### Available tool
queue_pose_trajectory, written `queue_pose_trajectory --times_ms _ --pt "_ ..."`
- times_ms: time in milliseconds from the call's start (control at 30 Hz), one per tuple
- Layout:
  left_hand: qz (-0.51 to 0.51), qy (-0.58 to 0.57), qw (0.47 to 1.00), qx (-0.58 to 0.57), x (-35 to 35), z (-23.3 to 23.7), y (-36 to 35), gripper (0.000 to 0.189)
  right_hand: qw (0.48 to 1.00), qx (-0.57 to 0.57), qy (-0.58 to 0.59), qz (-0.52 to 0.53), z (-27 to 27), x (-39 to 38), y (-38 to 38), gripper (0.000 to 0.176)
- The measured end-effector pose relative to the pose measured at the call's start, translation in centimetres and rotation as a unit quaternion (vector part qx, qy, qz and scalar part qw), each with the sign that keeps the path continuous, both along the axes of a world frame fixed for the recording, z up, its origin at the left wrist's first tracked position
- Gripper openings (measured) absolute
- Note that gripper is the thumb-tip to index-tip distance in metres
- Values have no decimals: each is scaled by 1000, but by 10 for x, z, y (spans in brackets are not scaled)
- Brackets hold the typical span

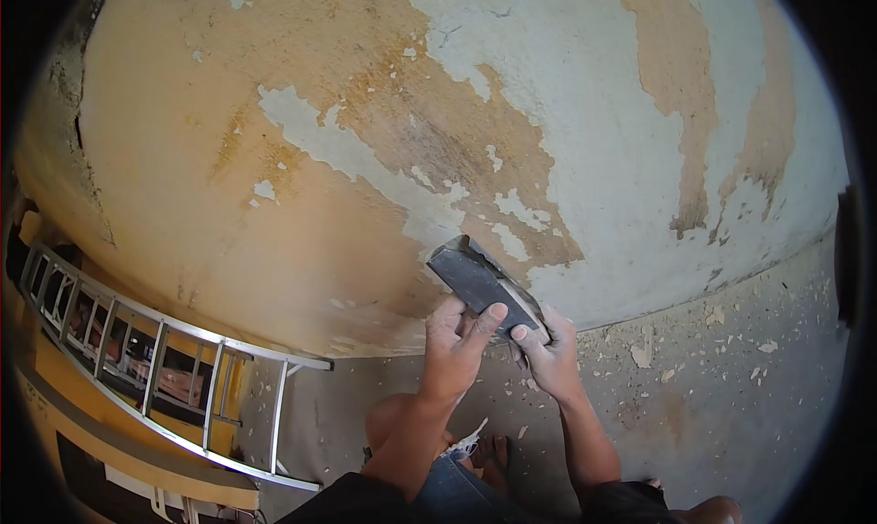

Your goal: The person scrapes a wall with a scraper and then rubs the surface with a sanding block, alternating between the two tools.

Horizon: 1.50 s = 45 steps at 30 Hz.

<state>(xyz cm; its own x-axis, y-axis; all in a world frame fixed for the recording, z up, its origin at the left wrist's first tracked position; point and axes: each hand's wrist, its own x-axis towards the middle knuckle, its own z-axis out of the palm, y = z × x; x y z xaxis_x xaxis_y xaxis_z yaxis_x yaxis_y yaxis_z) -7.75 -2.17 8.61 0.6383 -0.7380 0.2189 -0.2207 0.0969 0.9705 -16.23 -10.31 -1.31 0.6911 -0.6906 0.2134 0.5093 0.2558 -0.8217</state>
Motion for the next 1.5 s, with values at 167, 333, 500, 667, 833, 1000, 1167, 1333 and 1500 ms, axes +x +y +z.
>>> queue_pose_trajectory --times_ms 167,333,500,667,833,1000,1167,1333,1500 --pt "64 -189 979 -37 -4 5 -9 62 996 -48 0 -72 -24 13 -15 31" --pt "103 -296 949 10 1 10 -4 83 996 36 8 -78 -104 33 -42 32" --pt "182 -420 884 94 2 10 -7 96 993 59 20 -98 -101 36 -36 32" --pt "205 -490 822 202 19 6 -4 106 992 105 2 -74 -32 38 -22 29" --pt "187 -473 832 220 24 5 -5 108 988 72 13 -135 -100 48 -27 29" --pt "170 -468 833 240 23 7 -4 110 983 129 28 -128 -108 45 -22 28" --pt "157 -472 835 237 25 7 -2 111 986 58 49 -147 -37 41 -28 32" --pt "161 -466 836 241 20 8 -2 111 975 157 25 -152 -128 48 -10 31" --pt "150 -462 836 257 20 10 -2 111 982 122 38 -140 -71 43 -19 29"
